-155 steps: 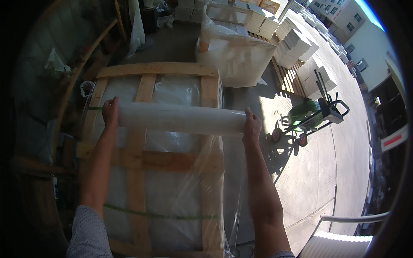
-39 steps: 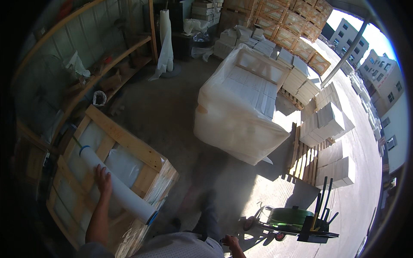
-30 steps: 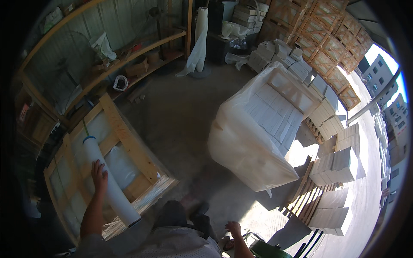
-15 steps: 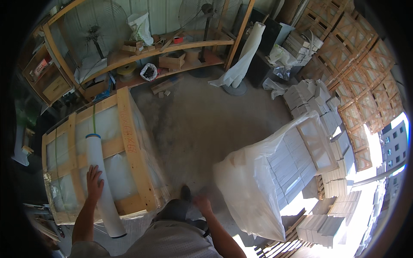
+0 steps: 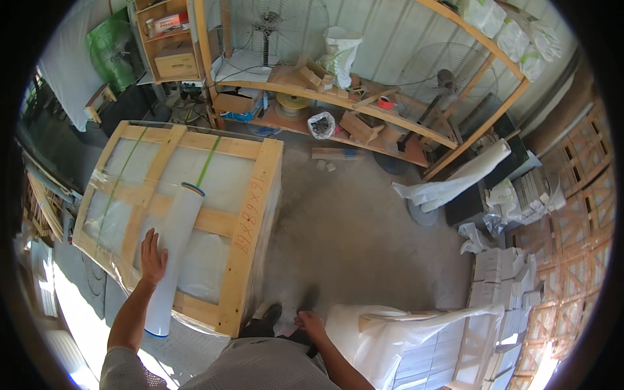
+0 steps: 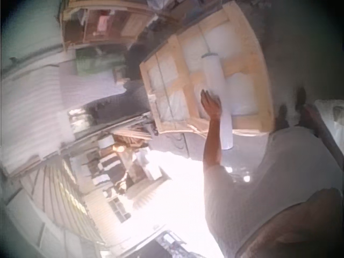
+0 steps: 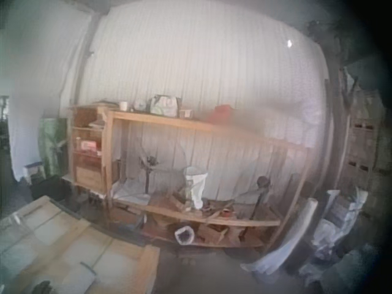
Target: The person wraps a large wooden pallet with plastic stretch film using a handheld roll. They walk around the pallet, pulling and smoothing the film to cover the surface, then tear off the film and continue wrapping.
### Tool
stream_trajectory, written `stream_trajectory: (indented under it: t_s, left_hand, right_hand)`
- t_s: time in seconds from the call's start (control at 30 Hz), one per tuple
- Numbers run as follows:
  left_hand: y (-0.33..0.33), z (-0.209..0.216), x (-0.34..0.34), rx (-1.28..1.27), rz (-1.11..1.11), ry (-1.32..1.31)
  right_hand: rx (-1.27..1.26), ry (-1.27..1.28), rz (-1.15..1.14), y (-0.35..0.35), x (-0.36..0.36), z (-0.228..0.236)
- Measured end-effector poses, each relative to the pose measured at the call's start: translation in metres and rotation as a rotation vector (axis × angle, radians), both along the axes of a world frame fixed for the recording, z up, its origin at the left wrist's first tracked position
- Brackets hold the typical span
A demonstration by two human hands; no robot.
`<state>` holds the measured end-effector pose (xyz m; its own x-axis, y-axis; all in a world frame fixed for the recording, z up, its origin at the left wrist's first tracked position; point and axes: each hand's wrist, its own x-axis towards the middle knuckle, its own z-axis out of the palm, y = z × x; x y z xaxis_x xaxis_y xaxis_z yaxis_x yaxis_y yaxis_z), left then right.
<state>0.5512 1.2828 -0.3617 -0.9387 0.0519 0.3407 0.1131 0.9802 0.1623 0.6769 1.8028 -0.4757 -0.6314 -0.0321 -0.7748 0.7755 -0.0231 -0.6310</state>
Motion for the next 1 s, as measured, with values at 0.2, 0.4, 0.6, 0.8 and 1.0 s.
stream_trajectory:
  t_s: [0.2, 0.4, 0.6, 0.8, 1.0]
  left_hand:
    - [0.012, -0.011, 0.006, 0.007, 0.862, -0.024]
    - [0.021, -0.005, 0.0, 0.018, 1.128, -0.067]
    - [0.021, -0.003, 0.002, 0.006, 1.141, -0.004]
    - [0.015, 0.002, 0.004, 0.066, 1.157, 0.097]
    - [0.027, 0.01, 0.05, 0.165, 1.259, 0.195]
  right_hand:
    - [-0.017, 0.184, 0.271, 0.02, -0.129, 0.038]
    - [-0.164, 0.314, 0.42, -0.047, -0.258, 0.079]
    - [-0.072, 1.045, 0.831, -0.189, -0.363, 0.072]
    - [0.142, 1.029, 0.775, -0.343, -0.403, 0.069]
    - [0.262, 1.028, 0.975, -0.388, -0.406, 0.087]
